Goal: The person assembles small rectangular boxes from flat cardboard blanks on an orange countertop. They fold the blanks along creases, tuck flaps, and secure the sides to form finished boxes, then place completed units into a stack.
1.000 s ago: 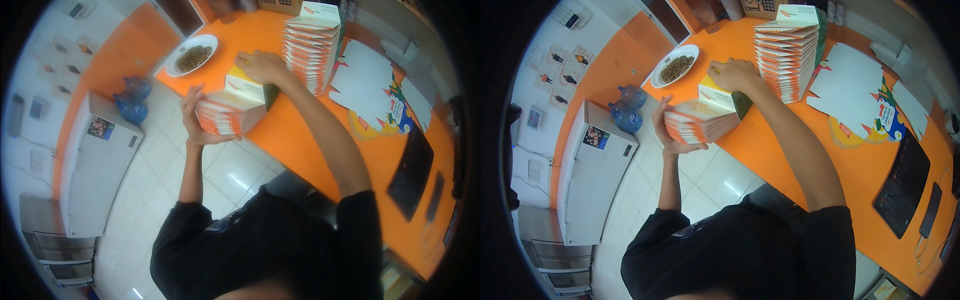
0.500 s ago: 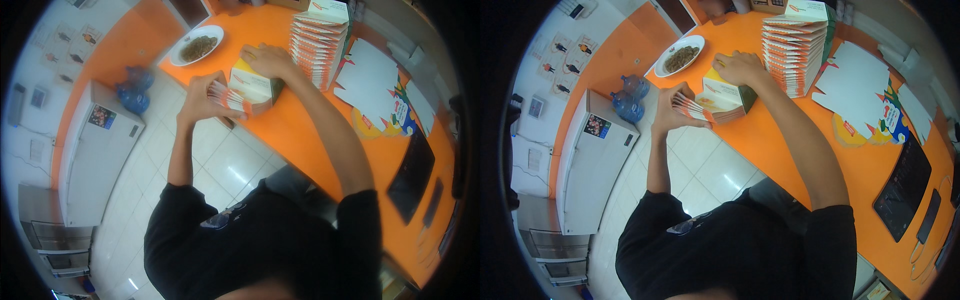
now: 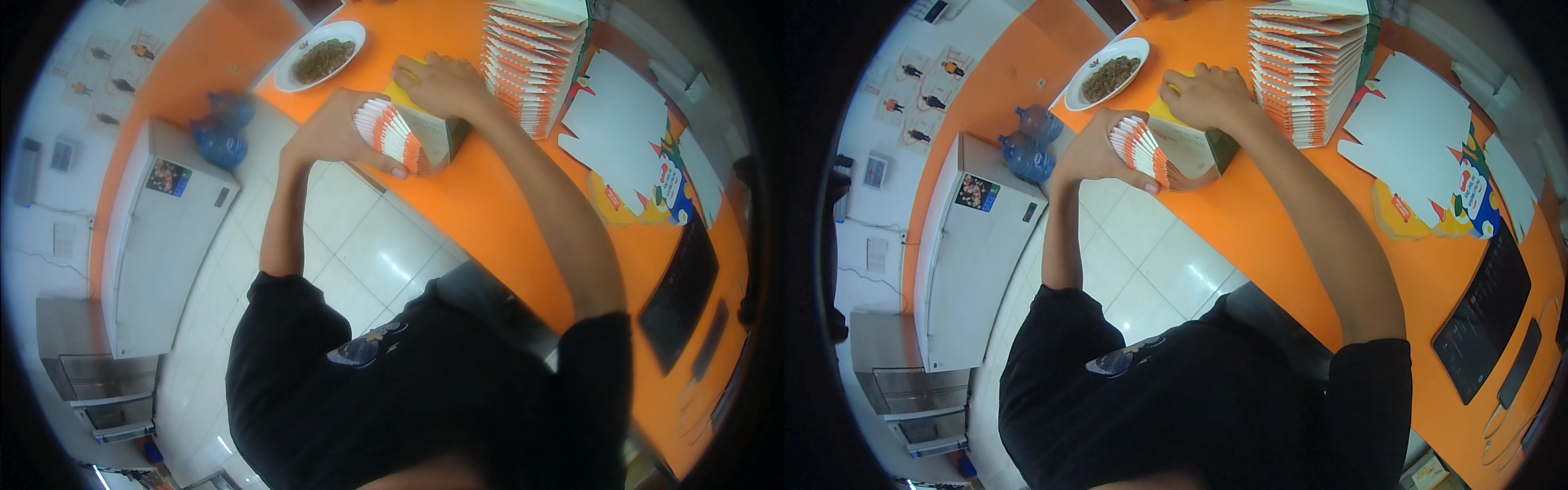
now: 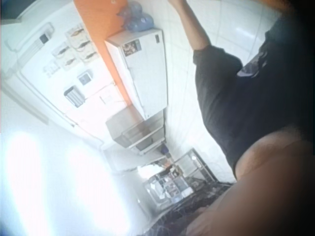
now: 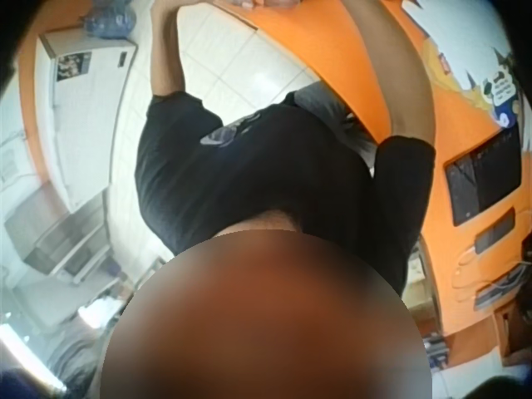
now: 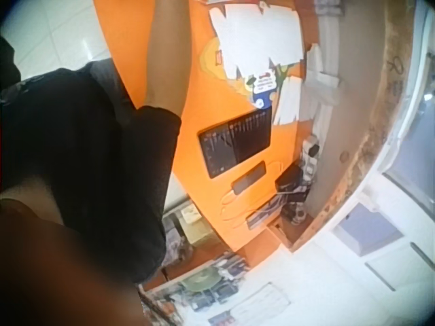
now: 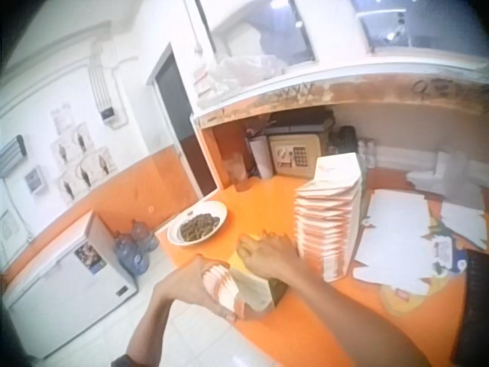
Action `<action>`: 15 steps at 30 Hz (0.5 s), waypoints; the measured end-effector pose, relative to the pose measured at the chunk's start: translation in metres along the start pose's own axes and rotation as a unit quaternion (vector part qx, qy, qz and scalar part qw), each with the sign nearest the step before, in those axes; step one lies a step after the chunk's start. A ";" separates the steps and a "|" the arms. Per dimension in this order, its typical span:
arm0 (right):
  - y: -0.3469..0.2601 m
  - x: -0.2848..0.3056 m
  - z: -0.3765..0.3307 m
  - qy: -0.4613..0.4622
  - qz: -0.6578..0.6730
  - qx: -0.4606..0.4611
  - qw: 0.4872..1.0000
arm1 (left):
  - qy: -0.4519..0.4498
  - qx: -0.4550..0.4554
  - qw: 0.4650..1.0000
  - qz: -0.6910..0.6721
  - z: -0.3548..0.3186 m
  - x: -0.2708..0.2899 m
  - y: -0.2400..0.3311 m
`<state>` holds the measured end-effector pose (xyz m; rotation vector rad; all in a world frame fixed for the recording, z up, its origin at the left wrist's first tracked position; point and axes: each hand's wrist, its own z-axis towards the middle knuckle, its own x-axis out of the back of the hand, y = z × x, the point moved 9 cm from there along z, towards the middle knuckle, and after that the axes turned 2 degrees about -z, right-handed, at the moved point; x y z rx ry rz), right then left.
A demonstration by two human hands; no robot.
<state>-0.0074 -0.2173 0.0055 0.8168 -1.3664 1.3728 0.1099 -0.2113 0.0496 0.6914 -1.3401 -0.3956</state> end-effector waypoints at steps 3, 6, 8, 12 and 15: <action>-0.001 0.004 -0.003 0.021 -0.005 -0.001 1.000 | -0.073 0.115 0.990 -0.022 -0.005 -0.016 -0.025; -0.003 0.006 -0.004 0.025 -0.029 -0.004 0.999 | -0.098 0.179 0.978 -0.049 -0.012 -0.028 -0.037; -0.002 0.004 -0.003 0.013 -0.044 -0.005 0.999 | -0.066 0.129 0.988 -0.049 -0.012 -0.027 -0.030; 0.000 0.006 0.000 0.020 -0.009 0.011 1.000 | 0.062 0.008 0.997 0.034 -0.039 -0.013 -0.010; 0.005 0.005 0.001 0.020 -0.008 -0.007 1.000 | 0.125 -0.010 0.990 0.062 -0.067 -0.022 -0.013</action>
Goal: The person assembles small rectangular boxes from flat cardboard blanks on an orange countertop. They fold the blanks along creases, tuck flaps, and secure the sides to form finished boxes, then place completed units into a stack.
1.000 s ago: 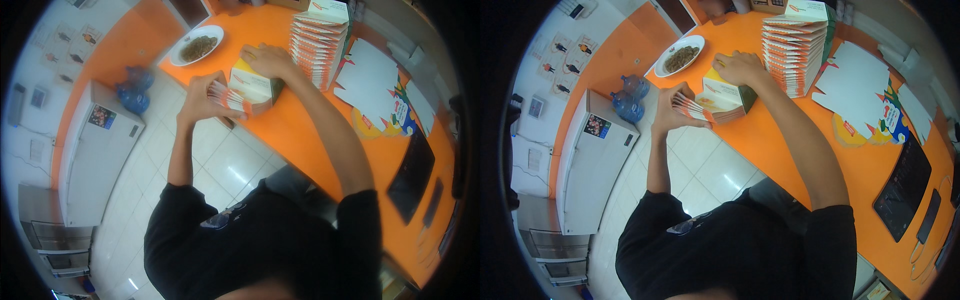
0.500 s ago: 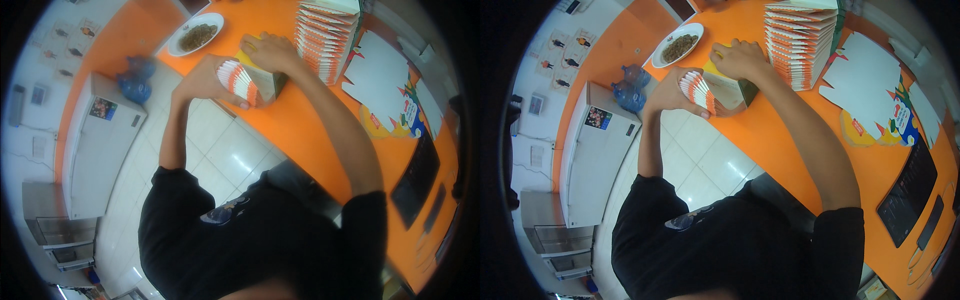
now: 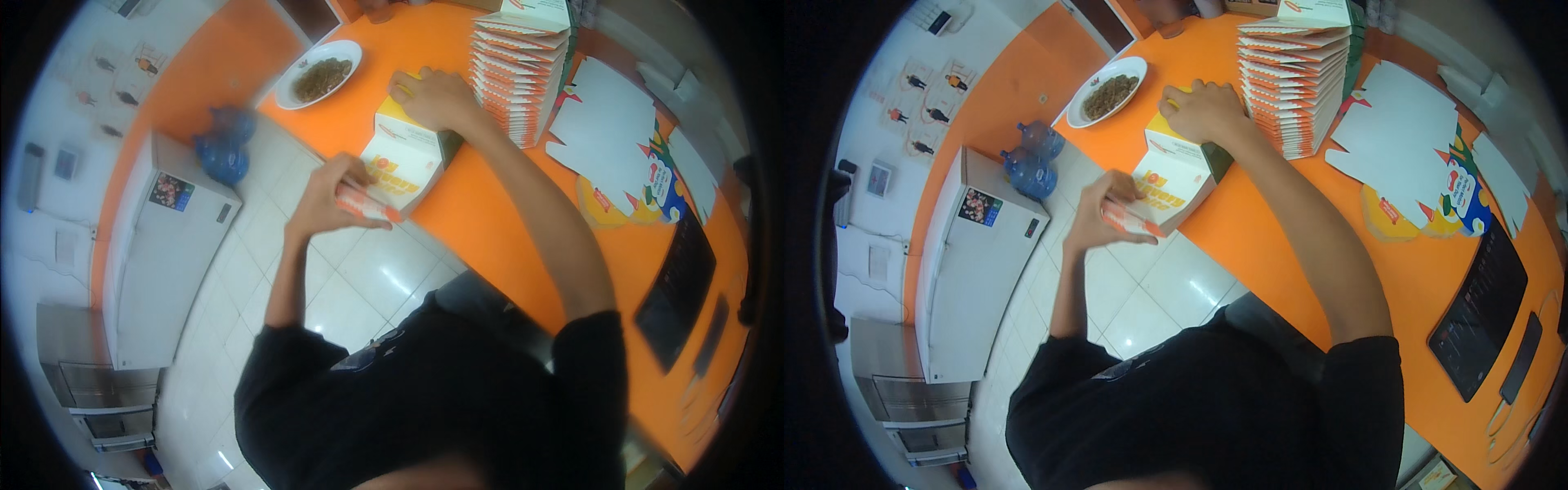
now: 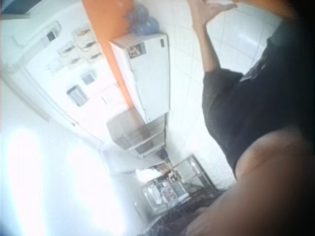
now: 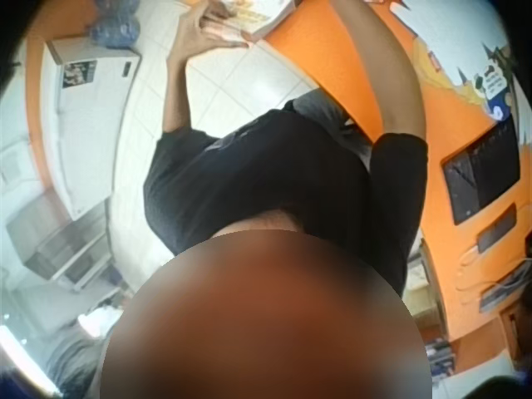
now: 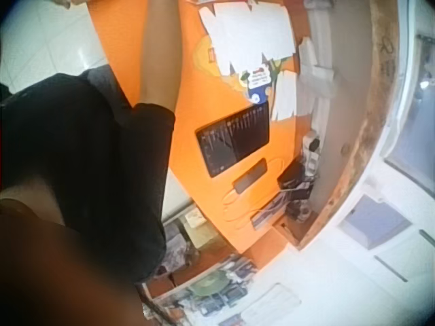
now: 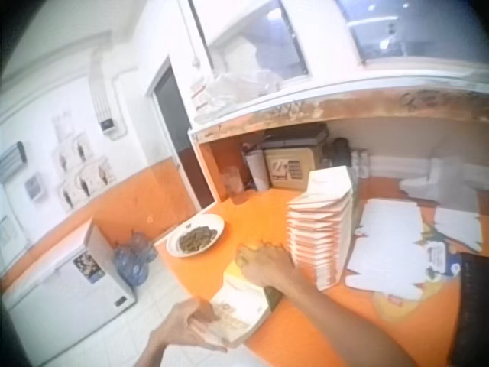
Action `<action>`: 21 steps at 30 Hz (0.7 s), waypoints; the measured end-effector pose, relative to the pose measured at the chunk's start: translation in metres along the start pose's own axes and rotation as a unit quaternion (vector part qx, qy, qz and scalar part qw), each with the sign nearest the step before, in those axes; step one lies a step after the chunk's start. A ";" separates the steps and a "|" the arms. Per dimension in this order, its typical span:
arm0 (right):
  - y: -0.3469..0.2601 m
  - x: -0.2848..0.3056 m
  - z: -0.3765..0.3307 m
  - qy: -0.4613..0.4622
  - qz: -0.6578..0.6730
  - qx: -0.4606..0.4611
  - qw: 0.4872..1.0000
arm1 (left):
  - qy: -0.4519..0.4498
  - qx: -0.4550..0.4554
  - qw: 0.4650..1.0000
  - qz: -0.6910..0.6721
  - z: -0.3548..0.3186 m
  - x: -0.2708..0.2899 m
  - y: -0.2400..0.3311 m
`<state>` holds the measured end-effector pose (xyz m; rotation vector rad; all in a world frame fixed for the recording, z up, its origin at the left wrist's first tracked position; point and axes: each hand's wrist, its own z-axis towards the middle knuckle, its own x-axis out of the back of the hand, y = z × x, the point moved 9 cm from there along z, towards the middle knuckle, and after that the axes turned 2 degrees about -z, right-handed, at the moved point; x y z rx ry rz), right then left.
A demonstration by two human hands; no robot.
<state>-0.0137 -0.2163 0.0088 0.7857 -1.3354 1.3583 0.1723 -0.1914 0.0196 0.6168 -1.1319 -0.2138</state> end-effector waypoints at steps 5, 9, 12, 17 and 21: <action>-0.002 0.006 -0.002 0.044 -0.021 0.005 0.999 | 0.134 -0.083 0.987 0.024 -0.046 -0.020 0.005; -0.008 0.025 -0.014 0.155 0.037 0.037 0.987 | 0.236 -0.055 0.967 0.081 -0.067 -0.030 0.003; -0.007 0.046 -0.032 0.277 0.104 0.049 0.954 | 0.281 -0.028 0.957 0.062 -0.074 -0.031 0.003; -0.011 0.052 -0.042 0.302 0.141 0.058 0.941 | 0.295 -0.018 0.954 0.052 -0.072 -0.035 0.002; -0.014 0.039 -0.046 0.256 0.190 0.040 0.947 | 0.293 0.039 0.945 0.142 -0.076 -0.030 -0.009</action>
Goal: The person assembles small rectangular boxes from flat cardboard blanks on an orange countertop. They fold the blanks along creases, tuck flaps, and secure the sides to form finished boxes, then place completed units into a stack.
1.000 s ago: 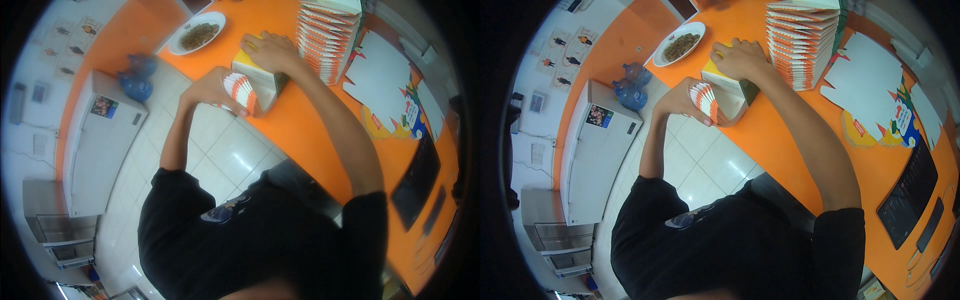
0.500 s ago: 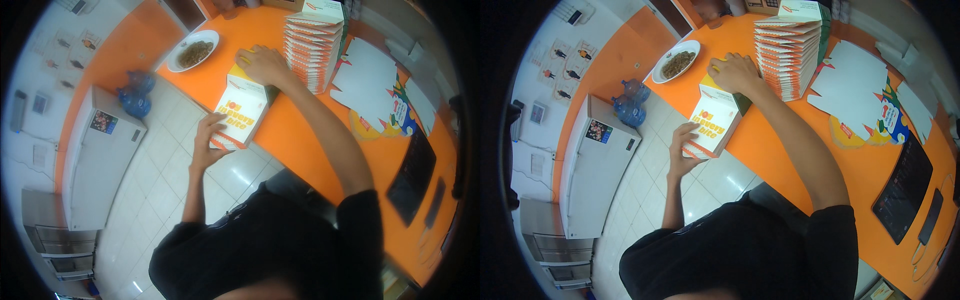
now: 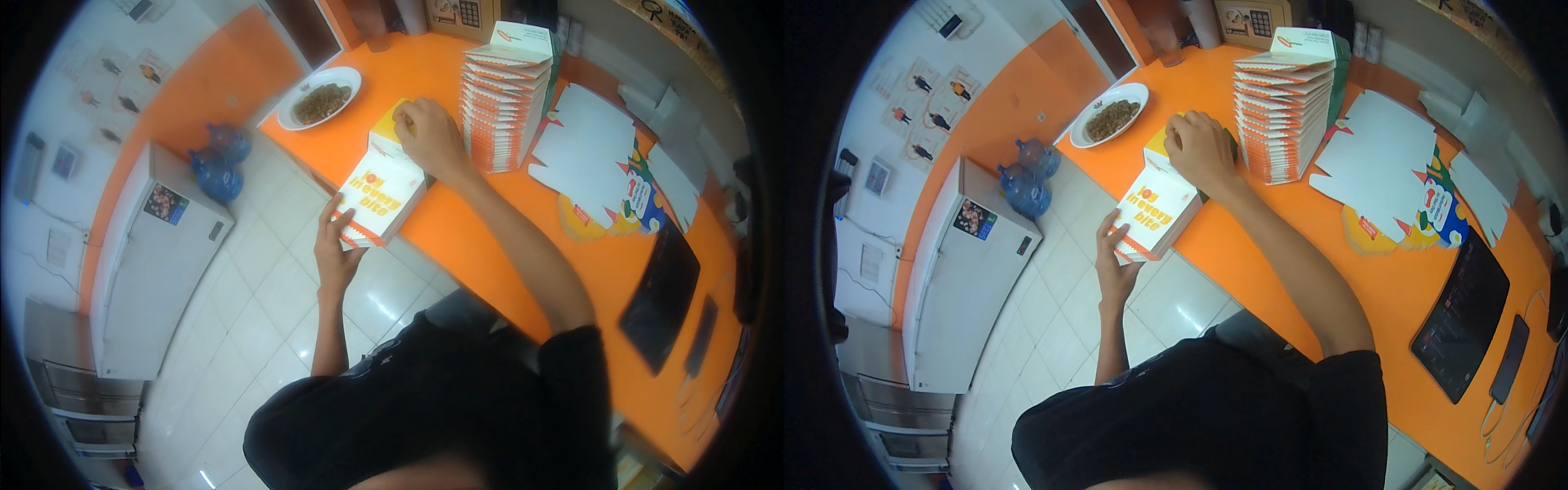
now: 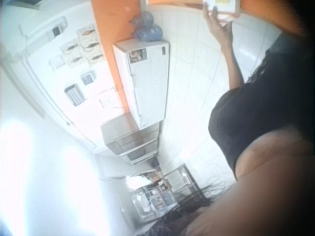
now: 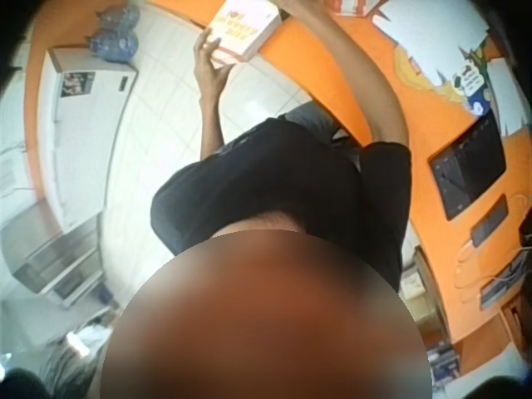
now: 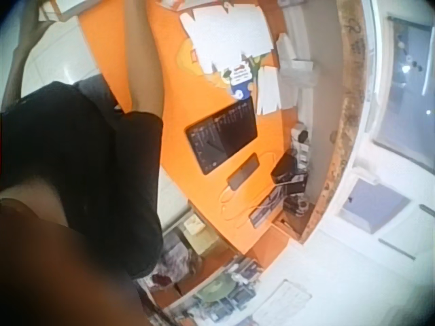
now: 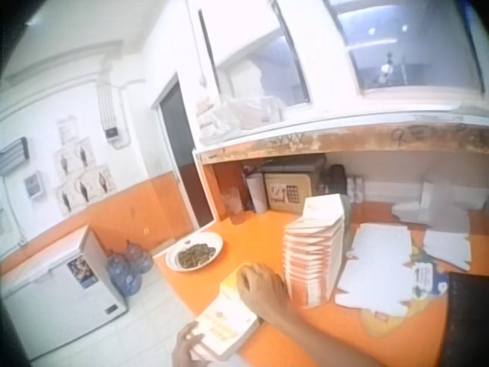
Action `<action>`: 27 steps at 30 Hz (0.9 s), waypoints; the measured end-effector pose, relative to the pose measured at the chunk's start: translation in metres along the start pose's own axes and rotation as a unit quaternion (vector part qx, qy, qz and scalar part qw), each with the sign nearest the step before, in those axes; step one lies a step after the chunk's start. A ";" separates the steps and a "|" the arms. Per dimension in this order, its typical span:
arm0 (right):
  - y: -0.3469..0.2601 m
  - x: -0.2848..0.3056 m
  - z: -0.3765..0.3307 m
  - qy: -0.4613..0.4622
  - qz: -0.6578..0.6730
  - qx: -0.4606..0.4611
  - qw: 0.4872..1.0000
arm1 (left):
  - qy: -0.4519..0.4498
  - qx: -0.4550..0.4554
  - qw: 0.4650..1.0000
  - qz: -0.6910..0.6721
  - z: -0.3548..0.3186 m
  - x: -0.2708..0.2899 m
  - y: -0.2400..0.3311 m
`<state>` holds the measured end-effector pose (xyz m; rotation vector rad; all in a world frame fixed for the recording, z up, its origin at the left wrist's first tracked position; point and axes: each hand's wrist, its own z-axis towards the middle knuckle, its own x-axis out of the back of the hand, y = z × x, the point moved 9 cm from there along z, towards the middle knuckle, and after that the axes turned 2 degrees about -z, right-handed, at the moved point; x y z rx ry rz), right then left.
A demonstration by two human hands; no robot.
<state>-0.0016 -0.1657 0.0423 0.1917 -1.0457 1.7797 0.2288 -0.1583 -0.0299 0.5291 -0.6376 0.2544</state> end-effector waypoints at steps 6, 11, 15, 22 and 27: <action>-0.023 0.008 -0.029 0.030 -0.024 0.130 0.991 | -0.011 0.021 1.000 0.013 0.012 -0.006 -0.011; -0.015 0.008 -0.044 -0.037 -0.039 0.094 0.994 | -0.119 0.035 0.991 -0.048 0.047 -0.016 -0.023; -0.017 0.025 -0.054 -0.030 -0.034 0.083 0.996 | -0.210 0.095 0.971 -0.061 0.062 -0.023 -0.030; -0.029 0.106 -0.030 0.151 -0.078 0.125 0.978 | -0.265 0.120 0.946 -0.144 0.085 -0.032 -0.024; 0.014 0.150 0.005 0.212 -0.263 -0.001 0.941 | -0.265 0.069 0.956 -0.107 0.092 -0.037 -0.016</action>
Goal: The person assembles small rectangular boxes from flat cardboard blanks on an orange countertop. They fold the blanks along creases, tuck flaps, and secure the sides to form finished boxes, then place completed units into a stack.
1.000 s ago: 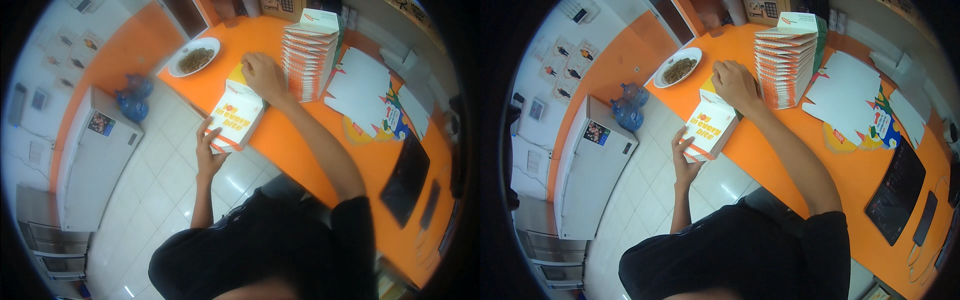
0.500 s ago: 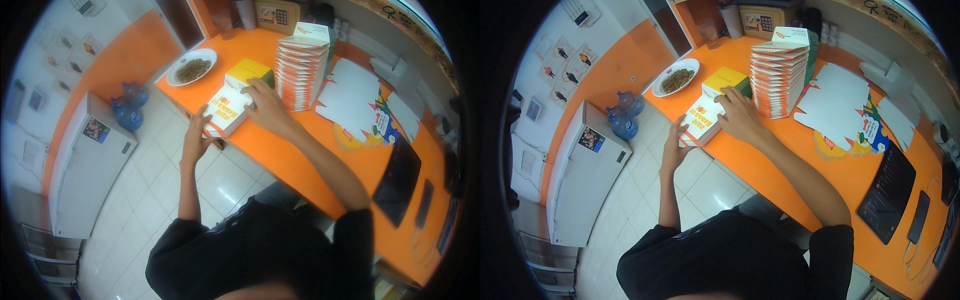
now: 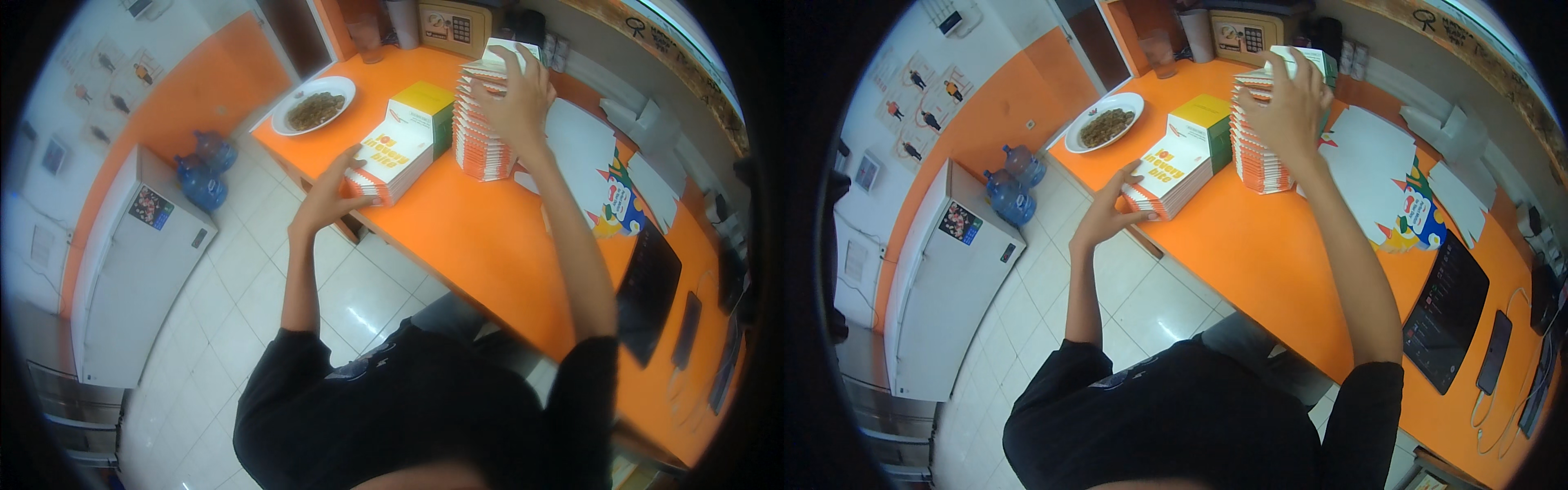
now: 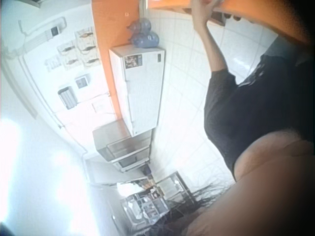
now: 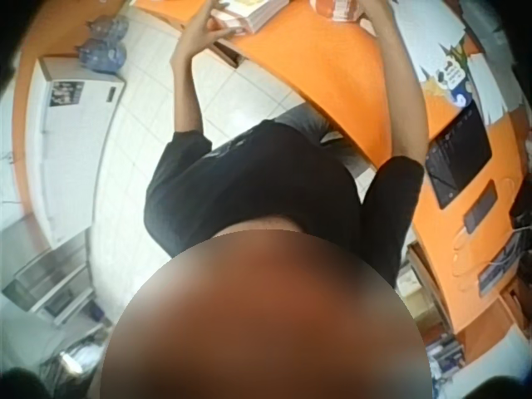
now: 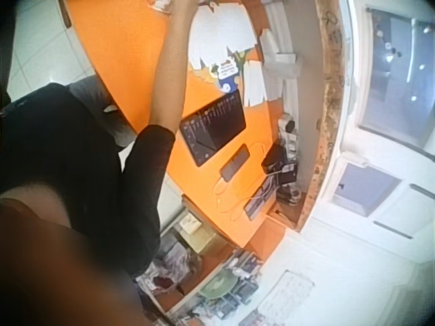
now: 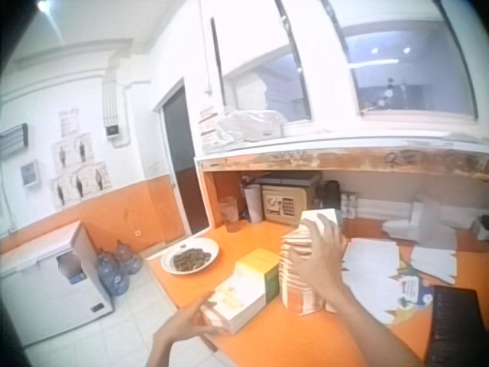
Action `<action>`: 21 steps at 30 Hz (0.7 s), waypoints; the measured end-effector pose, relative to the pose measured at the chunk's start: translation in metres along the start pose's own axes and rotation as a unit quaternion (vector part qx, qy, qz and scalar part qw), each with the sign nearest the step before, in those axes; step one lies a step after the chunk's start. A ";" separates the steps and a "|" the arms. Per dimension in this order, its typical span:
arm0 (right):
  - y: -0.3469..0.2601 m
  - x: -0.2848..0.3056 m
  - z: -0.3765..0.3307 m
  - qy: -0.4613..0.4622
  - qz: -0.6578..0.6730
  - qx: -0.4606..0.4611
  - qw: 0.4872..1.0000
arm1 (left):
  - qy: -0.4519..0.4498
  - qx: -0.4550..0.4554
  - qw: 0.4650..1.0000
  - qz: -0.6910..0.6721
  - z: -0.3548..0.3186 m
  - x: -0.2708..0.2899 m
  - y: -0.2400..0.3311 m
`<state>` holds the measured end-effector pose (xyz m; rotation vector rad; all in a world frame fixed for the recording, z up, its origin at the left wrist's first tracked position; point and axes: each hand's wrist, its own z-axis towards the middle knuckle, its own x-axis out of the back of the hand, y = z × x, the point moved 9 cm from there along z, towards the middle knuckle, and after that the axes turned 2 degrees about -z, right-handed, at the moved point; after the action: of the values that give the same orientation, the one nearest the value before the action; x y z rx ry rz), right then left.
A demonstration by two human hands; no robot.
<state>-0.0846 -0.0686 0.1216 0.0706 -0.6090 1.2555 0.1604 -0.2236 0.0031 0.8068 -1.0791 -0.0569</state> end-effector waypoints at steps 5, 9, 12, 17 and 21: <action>0.042 -0.039 -0.013 -0.234 0.012 -0.080 0.969 | 0.002 0.001 1.000 -0.022 0.006 -0.007 0.001; 0.038 -0.036 -0.042 -0.265 0.022 -0.041 0.963 | 0.023 -0.019 0.997 -0.072 0.003 -0.006 0.003; 0.031 -0.031 -0.054 -0.256 0.007 -0.011 0.967 | 0.059 -0.027 0.994 -0.085 0.003 0.000 0.007; 0.026 -0.028 -0.057 -0.266 -0.002 0.004 0.964 | 0.147 -0.051 0.988 -0.010 0.003 0.023 0.030; 0.015 -0.023 -0.066 -0.274 -0.008 0.037 0.961 | 0.185 -0.081 0.979 -0.006 0.002 0.034 0.052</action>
<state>-0.0766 -0.0588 0.0516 0.4981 -1.0354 1.2437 0.1587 -0.2013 0.0607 0.6450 -0.7073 -0.0048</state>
